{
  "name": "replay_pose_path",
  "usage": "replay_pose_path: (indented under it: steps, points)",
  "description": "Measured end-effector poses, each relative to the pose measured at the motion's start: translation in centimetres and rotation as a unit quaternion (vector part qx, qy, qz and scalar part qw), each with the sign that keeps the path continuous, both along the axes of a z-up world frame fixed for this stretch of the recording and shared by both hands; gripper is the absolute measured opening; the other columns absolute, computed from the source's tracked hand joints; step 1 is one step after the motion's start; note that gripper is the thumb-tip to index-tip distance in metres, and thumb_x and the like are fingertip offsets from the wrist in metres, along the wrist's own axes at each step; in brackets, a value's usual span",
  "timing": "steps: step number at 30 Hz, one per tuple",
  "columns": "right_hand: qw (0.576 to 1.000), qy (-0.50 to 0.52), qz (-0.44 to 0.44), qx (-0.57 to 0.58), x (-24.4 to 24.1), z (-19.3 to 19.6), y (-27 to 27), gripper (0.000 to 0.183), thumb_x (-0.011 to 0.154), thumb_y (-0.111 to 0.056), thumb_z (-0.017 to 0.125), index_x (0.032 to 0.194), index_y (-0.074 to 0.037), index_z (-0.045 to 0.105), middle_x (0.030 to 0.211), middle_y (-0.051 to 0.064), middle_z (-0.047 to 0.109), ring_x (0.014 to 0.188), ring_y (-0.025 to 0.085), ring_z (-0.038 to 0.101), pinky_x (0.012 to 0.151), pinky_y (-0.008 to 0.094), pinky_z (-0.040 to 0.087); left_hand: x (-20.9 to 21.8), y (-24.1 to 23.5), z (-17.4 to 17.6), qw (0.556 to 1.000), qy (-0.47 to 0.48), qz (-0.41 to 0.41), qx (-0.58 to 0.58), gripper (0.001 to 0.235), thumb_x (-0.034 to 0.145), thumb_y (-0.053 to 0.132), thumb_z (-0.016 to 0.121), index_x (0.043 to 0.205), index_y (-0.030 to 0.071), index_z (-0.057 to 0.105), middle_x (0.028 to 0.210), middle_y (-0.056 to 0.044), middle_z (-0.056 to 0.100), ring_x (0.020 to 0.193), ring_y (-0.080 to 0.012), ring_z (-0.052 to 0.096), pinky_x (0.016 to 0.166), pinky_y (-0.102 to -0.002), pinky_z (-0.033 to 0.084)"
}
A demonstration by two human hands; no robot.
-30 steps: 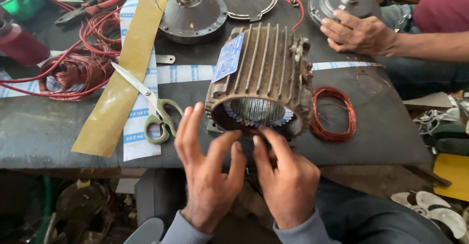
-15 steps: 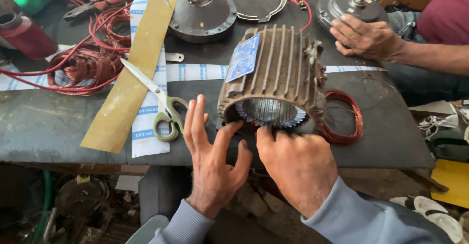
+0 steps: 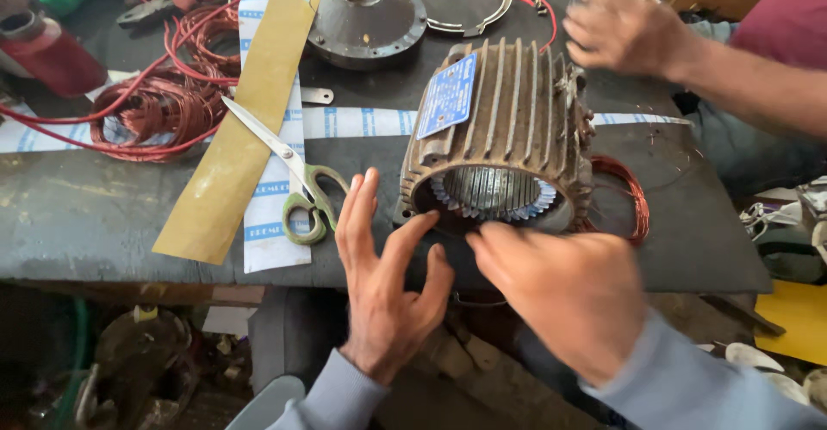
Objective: The person cuts a strip of insulating tape with scissors and places it inside the slots of a motor stator. They then insert a copper wire coil into the stator and secure it with another piece of tape. The person repeats this process for additional slots.
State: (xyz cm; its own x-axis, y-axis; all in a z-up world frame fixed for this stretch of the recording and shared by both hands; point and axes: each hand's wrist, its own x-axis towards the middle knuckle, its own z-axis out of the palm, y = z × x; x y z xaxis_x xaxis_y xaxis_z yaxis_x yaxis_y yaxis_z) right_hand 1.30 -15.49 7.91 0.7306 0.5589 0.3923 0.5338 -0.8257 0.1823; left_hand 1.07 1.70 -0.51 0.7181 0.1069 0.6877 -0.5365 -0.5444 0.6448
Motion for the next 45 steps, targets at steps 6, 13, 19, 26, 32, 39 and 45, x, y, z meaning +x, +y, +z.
replay_pose_path:
  steps: [6,13,19,26,32,39,45]
  points:
    - [0.904,-0.027,-0.052,0.423,-0.5,2.9,-4.3,0.01,0.111,-0.011,0.067,0.111,-0.001,0.065,0.084,0.007,0.068,0.066,0.011,0.059,0.064,0.024,0.048,-2.5,-1.8,2.1,0.94,0.096,-0.045,-0.323,0.054,0.093,0.003,0.056,0.146,0.001,0.042,0.164,-0.024,0.036,0.156,-0.0355,0.031,0.127,-0.045,0.022]
    - [0.712,0.143,-0.034,0.686,8.5,0.1,-5.5,0.03,0.109,-0.027,0.055,0.123,-0.002,0.065,0.112,0.003,0.067,0.1,0.009,0.062,0.086,0.025,0.051,-2.9,-4.2,3.6,0.97,0.1,0.026,-0.218,0.053,0.088,0.004,0.069,0.138,0.002,0.051,0.167,-0.026,0.029,0.158,-0.0395,0.03,0.128,-0.051,0.023]
    - [0.688,0.205,0.008,0.696,8.0,-0.7,-4.3,0.035,0.111,-0.031,0.047,0.126,-0.003,0.06,0.112,0.004,0.066,0.098,0.009,0.061,0.088,0.026,0.051,-0.7,-2.8,2.2,0.987,-0.026,0.117,0.103,0.046,0.083,0.008,0.076,0.126,0.017,0.063,0.159,-0.033,0.019,0.151,-0.051,0.017,0.125,-0.054,0.022]
    - [0.698,0.208,0.011,0.685,7.9,-0.6,-4.3,0.033,0.11,-0.029,0.047,0.128,-0.003,0.058,0.114,0.003,0.063,0.101,0.007,0.058,0.089,0.025,0.049,0.9,-4.1,4.5,0.935,0.247,-0.065,0.246,0.054,0.095,0.019,0.063,0.147,0.005,0.052,0.069,-0.008,0.069,0.064,-0.0257,0.069,0.058,-0.043,0.053]
    - [0.735,0.189,0.035,0.65,7.7,-0.7,-4.7,0.035,0.113,-0.029,0.046,0.131,-0.002,0.058,0.116,0.001,0.064,0.104,0.005,0.058,0.092,0.022,0.049,4.3,-3.6,5.5,0.895,0.174,-0.044,0.408,0.033,0.086,0.015,0.059,0.112,-0.005,0.061,0.065,-0.014,0.068,0.053,-0.0318,0.068,0.045,-0.047,0.053]
    - [0.756,0.203,-0.025,0.622,7.0,-0.9,-5.8,0.038,0.11,-0.032,0.046,0.134,-0.006,0.06,0.108,-0.002,0.061,0.075,0.002,0.046,0.063,0.019,0.041,5.0,-3.8,6.1,0.91,0.19,-0.034,0.368,0.017,0.086,0.017,0.059,0.077,0.006,0.068,0.068,-0.016,0.069,0.054,-0.0355,0.068,0.047,-0.048,0.055]
    - [0.769,0.183,0.045,0.611,7.0,-1.0,-5.8,0.04,0.113,-0.031,0.047,0.138,-0.001,0.056,0.12,0.002,0.061,0.106,0.006,0.054,0.091,0.021,0.046,4.5,-4.4,6.0,0.902,0.219,-0.01,0.373,0.02,0.09,0.02,0.058,0.078,0.006,0.067,0.063,-0.015,0.068,0.053,-0.036,0.068,0.048,-0.049,0.055]
